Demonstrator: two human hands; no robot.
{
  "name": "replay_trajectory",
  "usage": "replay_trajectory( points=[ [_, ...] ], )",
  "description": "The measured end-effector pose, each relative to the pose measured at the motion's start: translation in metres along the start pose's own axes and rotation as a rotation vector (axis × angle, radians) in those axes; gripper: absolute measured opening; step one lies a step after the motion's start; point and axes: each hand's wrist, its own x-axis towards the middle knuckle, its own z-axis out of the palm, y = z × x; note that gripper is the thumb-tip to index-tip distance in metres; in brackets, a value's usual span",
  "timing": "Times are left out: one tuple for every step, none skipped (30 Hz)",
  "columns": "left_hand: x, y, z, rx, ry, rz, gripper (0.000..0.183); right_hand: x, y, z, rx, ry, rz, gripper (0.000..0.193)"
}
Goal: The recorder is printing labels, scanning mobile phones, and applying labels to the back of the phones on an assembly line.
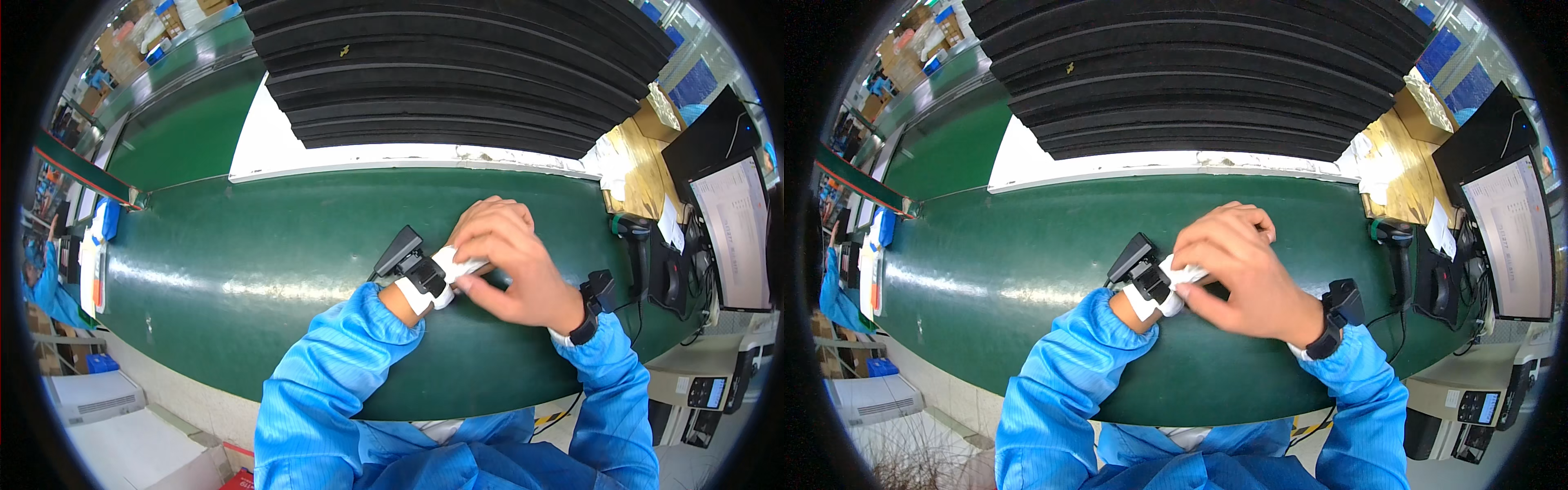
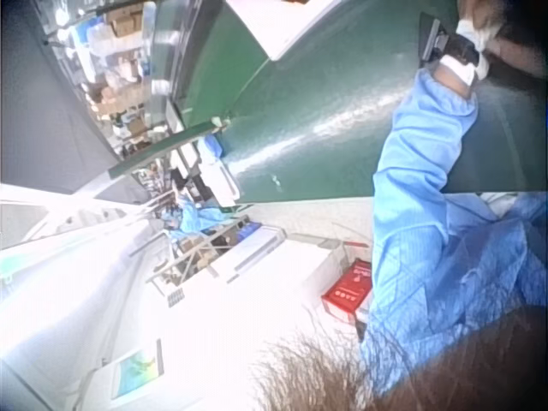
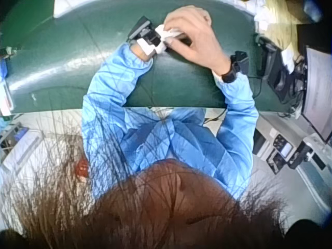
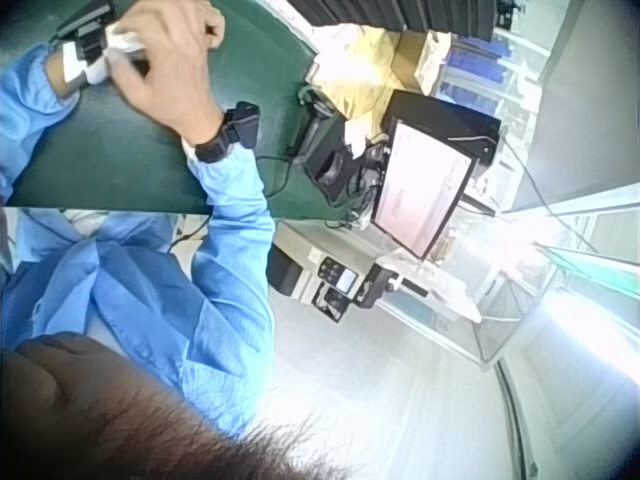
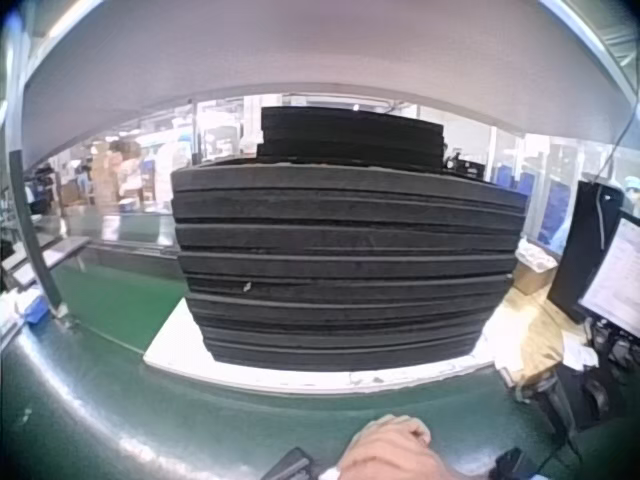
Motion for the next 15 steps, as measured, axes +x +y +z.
replay_trajectory(
  points=[
    [-0.004,-0.004,-0.001,-0.109,0.012,0.007,0.015,0.000,0.004,-0.003,-0.036,0.005,0.033,0.018],
    [-0.008,-0.007,-0.001,-0.219,0.025,0.014,0.019,0.000,0.007,-0.005,-0.072,0.009,0.066,0.018],
    [-0.011,-0.012,0.010,-0.573,0.050,-0.016,0.018,0.001,0.009,-0.006,-0.070,-0.015,0.036,0.018],
    [-0.011,-0.014,0.013,-0.574,0.049,-0.016,0.018,0.002,0.010,-0.005,-0.071,-0.015,0.037,0.018],
    [-0.010,-0.016,0.015,-0.768,0.025,-0.035,0.016,0.003,0.011,-0.002,-0.109,-0.035,-0.010,0.018],
    [-0.011,-0.018,0.016,-0.961,0.000,-0.053,0.015,0.005,0.011,-0.001,-0.146,-0.056,-0.058,0.018],
    [-0.008,-0.016,0.016,-1.157,-0.028,-0.074,0.014,0.004,0.012,-0.003,-0.147,-0.054,-0.054,0.018],
    [-0.008,-0.014,0.015,-1.158,-0.030,-0.076,0.014,0.004,0.012,-0.006,-0.090,-0.076,-0.015,0.018],
    [-0.008,-0.012,0.011,-0.932,-0.059,-0.069,0.014,0.004,0.013,-0.009,-0.031,-0.099,0.023,0.017],
    [-0.004,-0.006,0.008,-0.716,-0.092,-0.058,0.015,0.001,0.016,-0.012,-0.038,-0.097,0.032,0.017],
    [-0.001,0.003,0.001,-0.493,-0.119,-0.048,0.016,0.000,0.019,-0.013,0.001,-0.025,0.109,0.015],
    [0.002,0.011,-0.005,-0.271,-0.145,-0.038,0.017,0.000,0.021,-0.015,0.039,0.048,0.185,0.014],
    [0.004,0.020,-0.012,-0.044,-0.166,-0.026,0.019,0.000,0.022,-0.020,0.054,0.007,0.239,0.017],
    [0.007,0.026,-0.014,0.180,-0.187,-0.014,0.020,0.000,0.024,-0.025,0.052,0.007,0.242,0.017],
    [0.010,0.032,-0.014,0.200,-0.177,-0.030,0.023,-0.001,0.026,-0.029,0.037,-0.042,0.276,0.020]
  ],
)
